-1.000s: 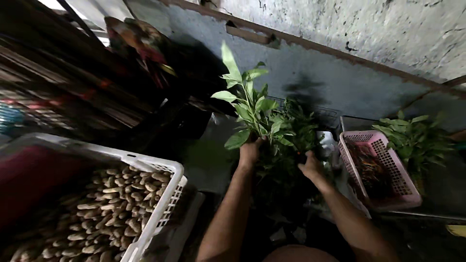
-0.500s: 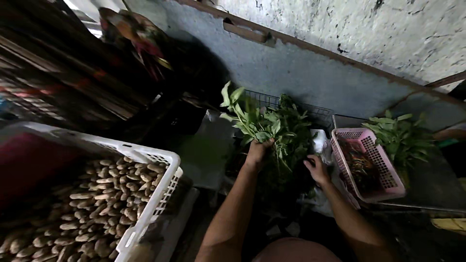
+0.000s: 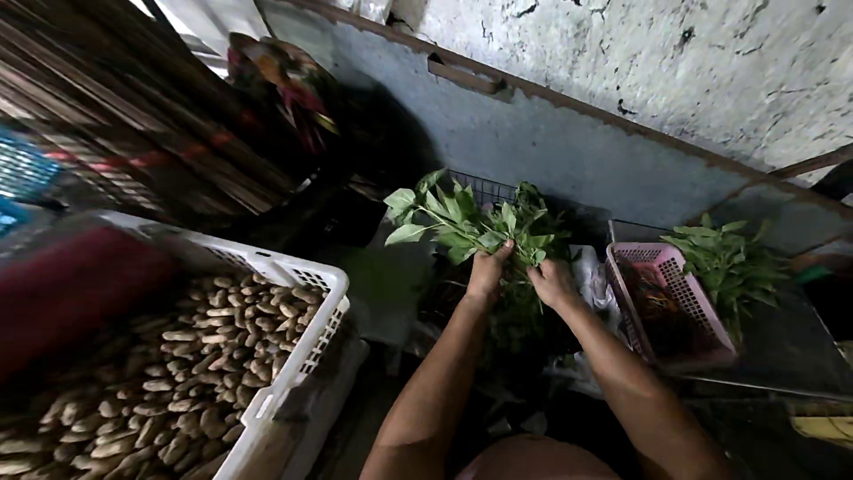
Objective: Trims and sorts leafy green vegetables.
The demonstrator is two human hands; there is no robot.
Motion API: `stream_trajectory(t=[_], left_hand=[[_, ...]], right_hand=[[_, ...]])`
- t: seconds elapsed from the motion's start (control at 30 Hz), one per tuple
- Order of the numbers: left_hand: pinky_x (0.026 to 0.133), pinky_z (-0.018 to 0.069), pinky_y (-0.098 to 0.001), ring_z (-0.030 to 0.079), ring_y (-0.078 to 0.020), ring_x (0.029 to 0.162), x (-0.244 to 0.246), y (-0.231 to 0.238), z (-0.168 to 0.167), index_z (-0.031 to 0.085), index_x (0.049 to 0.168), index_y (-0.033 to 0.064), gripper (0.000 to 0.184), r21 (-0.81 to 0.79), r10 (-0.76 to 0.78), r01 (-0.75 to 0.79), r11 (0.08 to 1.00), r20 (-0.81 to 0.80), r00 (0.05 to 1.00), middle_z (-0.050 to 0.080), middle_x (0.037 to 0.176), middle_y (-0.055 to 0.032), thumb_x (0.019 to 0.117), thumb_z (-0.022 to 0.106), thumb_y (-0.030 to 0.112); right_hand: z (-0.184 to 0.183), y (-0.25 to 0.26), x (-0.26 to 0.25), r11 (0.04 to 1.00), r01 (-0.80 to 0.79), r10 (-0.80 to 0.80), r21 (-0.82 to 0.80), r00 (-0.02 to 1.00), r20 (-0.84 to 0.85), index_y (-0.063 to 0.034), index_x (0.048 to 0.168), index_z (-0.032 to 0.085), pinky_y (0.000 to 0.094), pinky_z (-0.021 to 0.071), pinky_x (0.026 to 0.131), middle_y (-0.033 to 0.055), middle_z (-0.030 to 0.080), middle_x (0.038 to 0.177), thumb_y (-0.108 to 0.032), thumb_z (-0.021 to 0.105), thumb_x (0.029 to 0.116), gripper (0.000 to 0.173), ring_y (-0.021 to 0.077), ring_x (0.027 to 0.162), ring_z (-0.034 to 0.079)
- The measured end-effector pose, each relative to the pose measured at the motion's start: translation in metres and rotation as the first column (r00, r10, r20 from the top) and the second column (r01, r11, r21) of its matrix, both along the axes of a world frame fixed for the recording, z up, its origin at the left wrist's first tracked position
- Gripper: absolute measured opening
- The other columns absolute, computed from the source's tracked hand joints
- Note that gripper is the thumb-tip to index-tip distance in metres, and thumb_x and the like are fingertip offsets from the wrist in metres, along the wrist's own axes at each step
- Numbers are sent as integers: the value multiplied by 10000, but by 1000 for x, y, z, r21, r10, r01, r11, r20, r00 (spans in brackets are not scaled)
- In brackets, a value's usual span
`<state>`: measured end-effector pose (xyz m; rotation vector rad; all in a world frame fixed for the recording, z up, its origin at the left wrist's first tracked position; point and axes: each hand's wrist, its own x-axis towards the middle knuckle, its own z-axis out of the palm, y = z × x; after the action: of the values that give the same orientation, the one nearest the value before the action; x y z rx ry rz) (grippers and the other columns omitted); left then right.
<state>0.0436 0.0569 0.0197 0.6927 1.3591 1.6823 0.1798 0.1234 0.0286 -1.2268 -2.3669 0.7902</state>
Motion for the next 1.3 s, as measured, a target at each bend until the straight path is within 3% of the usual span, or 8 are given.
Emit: stream_trajectory(t=[0.37,0.53,0.77,0.9,1.07,1.13,1.2,1.3], left_hand=[[922,561,-456,655,-216,1089,-16,-7,34,513,1392,78,509,3,314,-315,949,69,947,654,1237,-124,1070,491,471],[868,582,-432,672,-210,1015,-33,1,51,478,1375,53,409,77,330,-377,923,349,877,657,1154,-131,1090,486,346],[901,567,-483,664,-227,1050,-17,5,35,526,1335,87,370,116,176,-302,946,598,782,667,1158,-105,1098,437,357],[820,568,-451,655,-213,944,-25,-3,25,539,1228,97,257,100,154,-281,955,643,751,652,1047,-93,1077,443,282],[829,567,-427,648,-199,933,-25,0,22,529,1223,95,231,135,189,-382,914,691,697,637,1035,-87,1084,447,260],[802,574,-406,647,-190,891,-19,7,21,537,1187,97,211,138,221,-465,874,741,634,631,988,-78,1088,452,264],[849,574,-416,649,-199,954,-14,9,19,530,1211,107,228,158,191,-508,847,801,567,635,1044,-82,1087,454,282],[858,562,-400,631,-185,970,-6,10,13,526,1241,138,249,162,175,-528,834,830,530,618,1075,-60,1089,460,324]], right_hand=[[-70,44,63,969,225,-175,-105,918,355,-13,1337,644,618,315,1171,238,623,1366,-333,437,1078,461,405,1346,531],[-61,47,72,969,200,-198,-142,980,32,-81,1508,477,610,383,1134,201,540,1470,-355,676,969,636,383,1374,498],[-11,20,46,824,-358,154,-440,887,-435,-95,1575,372,406,378,1197,102,440,1588,-359,746,876,836,215,1464,413],[10,27,53,719,-489,358,-494,870,-340,-23,1539,416,337,399,1171,140,499,1533,-201,729,915,720,178,1397,488],[-9,27,50,883,-275,113,-380,911,-397,-22,1498,467,413,460,1129,177,570,1452,-254,747,921,682,250,1345,552],[-28,17,42,922,-188,-80,-339,763,-641,-31,1472,476,431,515,1071,158,610,1392,-232,597,998,528,250,1263,613],[-48,5,34,890,-173,-272,-422,542,-795,-86,1517,365,439,550,957,121,617,1363,-490,430,1050,621,241,1187,634],[-78,-14,28,794,-305,-341,-527,494,-800,-95,1623,109,495,553,996,151,487,1518,-879,581,756,1260,275,1297,576]])
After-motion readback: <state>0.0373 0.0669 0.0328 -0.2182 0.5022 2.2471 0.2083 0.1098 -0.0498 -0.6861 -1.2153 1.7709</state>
